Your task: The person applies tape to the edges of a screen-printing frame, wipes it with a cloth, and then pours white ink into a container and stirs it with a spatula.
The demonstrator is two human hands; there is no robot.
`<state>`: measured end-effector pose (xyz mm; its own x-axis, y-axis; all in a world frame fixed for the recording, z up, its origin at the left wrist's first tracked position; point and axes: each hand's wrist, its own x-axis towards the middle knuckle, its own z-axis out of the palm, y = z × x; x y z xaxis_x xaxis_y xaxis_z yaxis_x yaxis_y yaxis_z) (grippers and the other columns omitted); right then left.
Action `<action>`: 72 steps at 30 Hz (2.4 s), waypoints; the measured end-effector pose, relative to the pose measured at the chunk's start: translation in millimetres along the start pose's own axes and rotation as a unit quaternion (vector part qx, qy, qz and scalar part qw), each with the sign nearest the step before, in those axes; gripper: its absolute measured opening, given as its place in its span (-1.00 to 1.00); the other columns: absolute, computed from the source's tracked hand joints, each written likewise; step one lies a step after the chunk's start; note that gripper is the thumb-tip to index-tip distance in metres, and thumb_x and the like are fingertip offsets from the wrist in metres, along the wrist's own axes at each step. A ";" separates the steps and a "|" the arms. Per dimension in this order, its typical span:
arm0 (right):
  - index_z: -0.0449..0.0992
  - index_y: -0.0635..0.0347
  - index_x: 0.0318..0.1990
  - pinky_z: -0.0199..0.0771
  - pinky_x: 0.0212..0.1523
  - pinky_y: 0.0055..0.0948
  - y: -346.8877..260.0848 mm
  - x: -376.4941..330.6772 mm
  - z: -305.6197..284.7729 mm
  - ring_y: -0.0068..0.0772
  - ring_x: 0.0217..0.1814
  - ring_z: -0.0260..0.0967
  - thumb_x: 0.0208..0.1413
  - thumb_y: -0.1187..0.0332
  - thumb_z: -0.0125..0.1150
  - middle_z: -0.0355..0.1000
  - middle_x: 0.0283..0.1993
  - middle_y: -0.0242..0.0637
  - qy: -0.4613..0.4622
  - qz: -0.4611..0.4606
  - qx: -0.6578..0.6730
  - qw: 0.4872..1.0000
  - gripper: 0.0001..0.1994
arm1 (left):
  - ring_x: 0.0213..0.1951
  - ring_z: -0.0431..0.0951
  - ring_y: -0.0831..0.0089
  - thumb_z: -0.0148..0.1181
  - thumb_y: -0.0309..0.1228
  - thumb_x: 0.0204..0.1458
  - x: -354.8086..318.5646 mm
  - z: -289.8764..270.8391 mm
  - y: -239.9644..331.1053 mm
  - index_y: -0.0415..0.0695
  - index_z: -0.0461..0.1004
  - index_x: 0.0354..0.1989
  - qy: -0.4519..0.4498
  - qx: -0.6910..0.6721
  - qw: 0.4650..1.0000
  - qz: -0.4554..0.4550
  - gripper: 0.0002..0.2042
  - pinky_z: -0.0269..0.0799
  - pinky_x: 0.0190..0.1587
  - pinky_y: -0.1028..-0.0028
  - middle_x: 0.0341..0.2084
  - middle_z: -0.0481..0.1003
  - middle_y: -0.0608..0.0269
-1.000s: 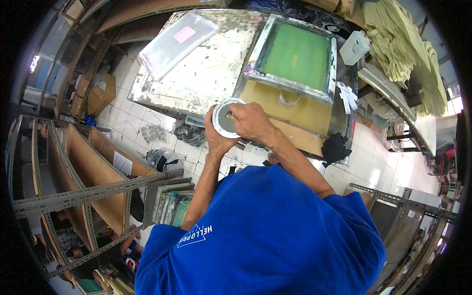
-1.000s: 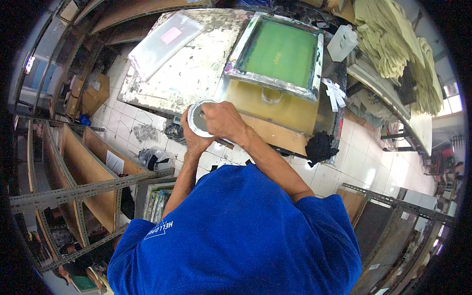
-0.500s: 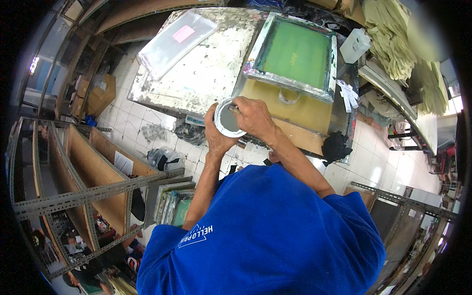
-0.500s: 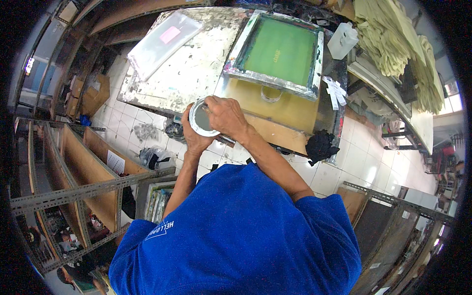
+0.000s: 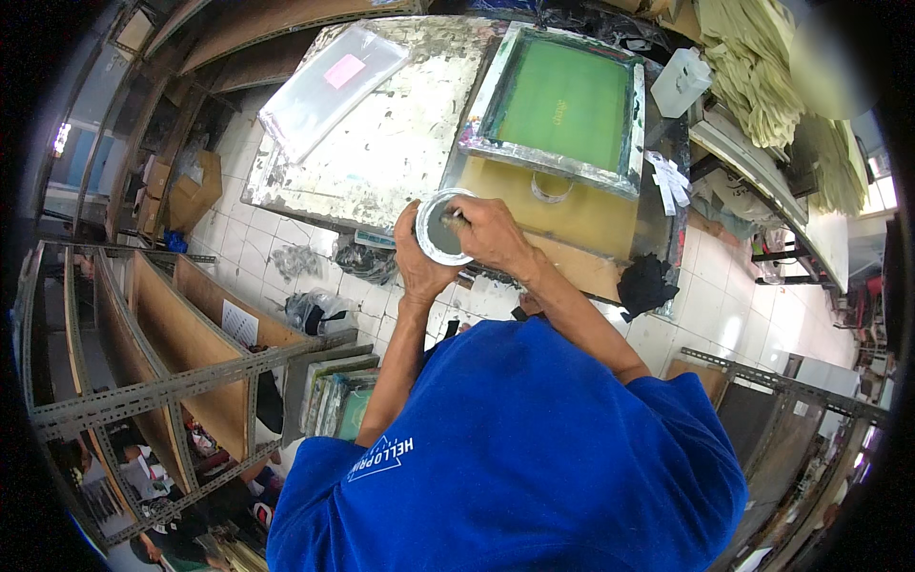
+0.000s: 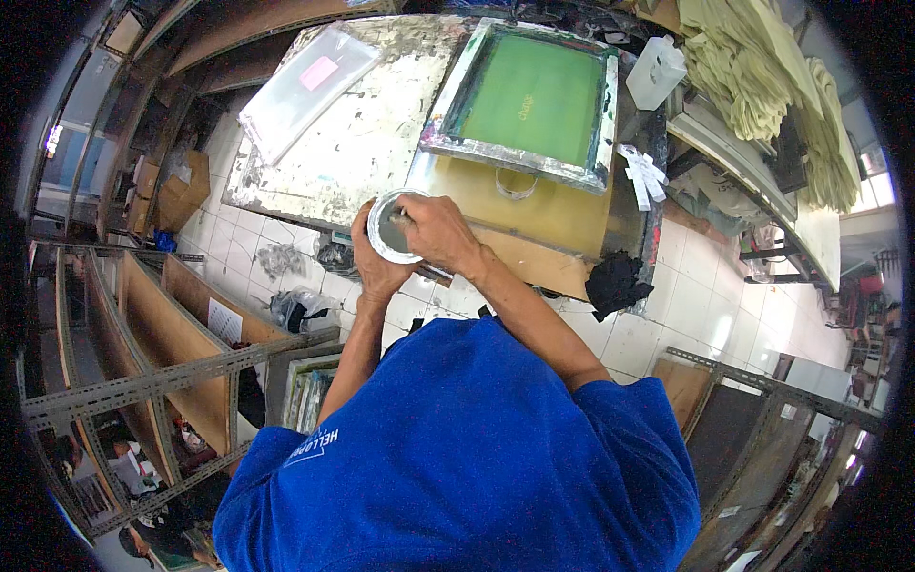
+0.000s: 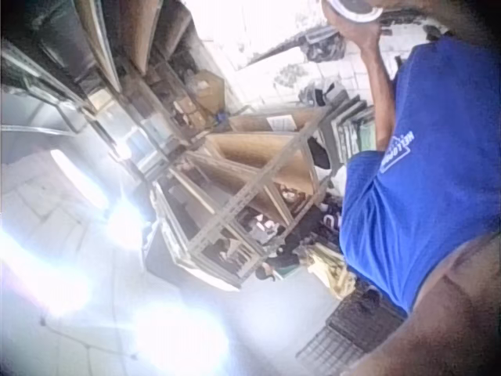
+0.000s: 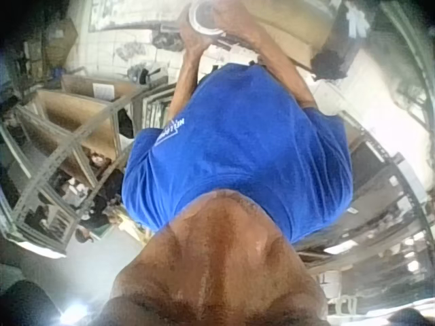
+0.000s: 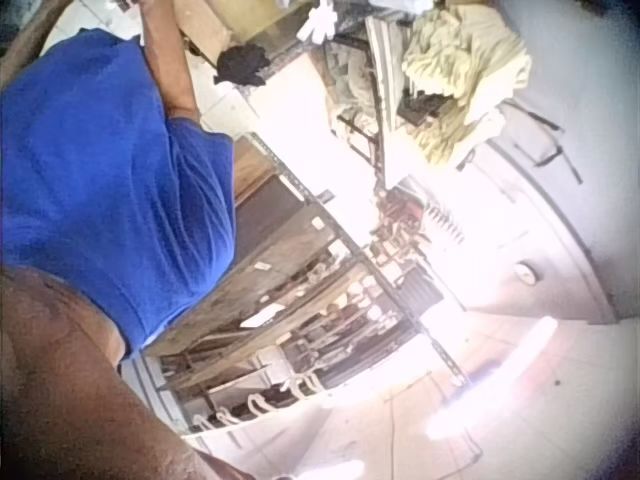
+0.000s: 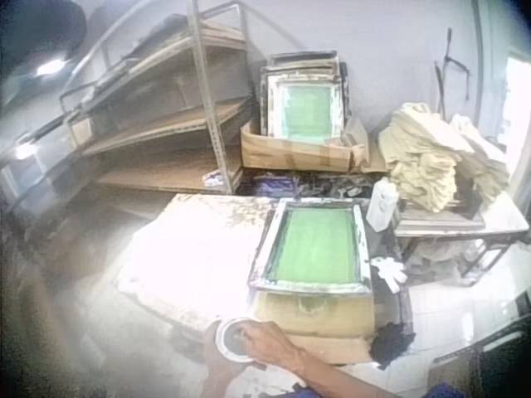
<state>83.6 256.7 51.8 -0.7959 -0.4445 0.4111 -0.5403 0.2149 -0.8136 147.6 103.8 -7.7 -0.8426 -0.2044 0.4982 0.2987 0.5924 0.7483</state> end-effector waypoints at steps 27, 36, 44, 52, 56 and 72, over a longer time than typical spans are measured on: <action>0.00 0.56 0.31 0.17 0.29 -0.11 219.8 30.9 -308.2 0.10 0.27 0.19 -0.15 0.19 0.58 0.19 0.21 0.24 0.522 0.133 -0.313 0.782 0.02 | 0.21 0.33 0.12 0.67 -0.39 -0.50 17.7 63.5 11.9 -0.27 -0.14 0.32 0.030 0.033 0.981 -0.189 0.20 0.21 0.30 0.17 0.18 0.25 -0.08; 0.07 0.59 0.20 0.31 0.25 -0.04 410.3 60.4 -395.2 0.33 0.20 0.29 -0.44 -0.02 0.70 0.31 0.12 0.32 0.496 0.263 -0.308 0.768 0.16 | 0.21 0.32 0.13 0.72 -0.24 -0.58 21.2 74.1 8.8 -0.30 -0.12 0.32 0.062 0.097 0.965 -0.235 0.27 0.20 0.31 0.19 0.19 0.25 -0.03; 0.40 0.40 0.14 0.38 0.17 -0.13 338.1 30.7 -407.6 0.07 0.13 0.43 -0.33 0.04 0.67 0.48 0.09 0.05 0.433 0.179 -0.296 0.832 -0.11 | 0.12 0.43 0.05 0.65 -0.24 -0.55 30.4 77.9 31.5 -0.32 0.13 0.25 0.047 0.179 0.948 -0.258 0.09 0.37 0.19 0.24 0.06 0.39 -0.08; 0.40 0.36 0.17 0.42 0.13 -0.28 107.8 -16.2 -372.0 -0.12 0.05 0.49 -0.28 0.38 0.58 0.53 0.01 -0.05 0.224 0.208 -0.281 0.910 -0.25 | 0.06 0.43 -0.05 0.62 -0.21 -0.53 48.6 71.6 37.3 -0.29 0.22 0.19 0.007 0.223 0.950 -0.220 -0.01 0.35 0.11 0.14 0.02 0.39 -0.12; 0.42 0.33 0.07 0.46 0.07 -0.27 47.5 -31.8 -322.6 -0.15 -0.05 0.53 -0.35 0.45 0.55 0.56 -0.10 -0.09 0.062 0.205 -0.237 0.948 -0.31 | 0.07 0.41 -0.06 0.61 -0.19 -0.51 45.2 70.7 13.8 -0.26 0.22 0.21 0.019 0.222 0.968 -0.117 -0.01 0.34 0.11 0.09 0.02 0.38 -0.13; 0.42 0.33 -0.16 0.55 -0.21 0.00 -4.1 -16.3 -107.9 0.21 -0.25 0.54 -0.35 0.32 0.37 0.55 -0.29 0.15 -0.228 0.193 -0.432 0.851 -0.50 | 0.18 0.32 -0.09 0.58 -0.16 -0.39 34.5 42.7 -4.9 -0.18 0.26 0.16 -0.065 0.120 0.990 0.045 -0.13 0.24 0.21 0.03 0.14 0.36 -0.10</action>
<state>69.3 356.9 92.8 -0.8768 -0.4454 -0.1811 -0.4194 0.8927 -0.1650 97.9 127.0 -12.9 -0.8728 -0.0503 0.4854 0.2730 0.7742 0.5710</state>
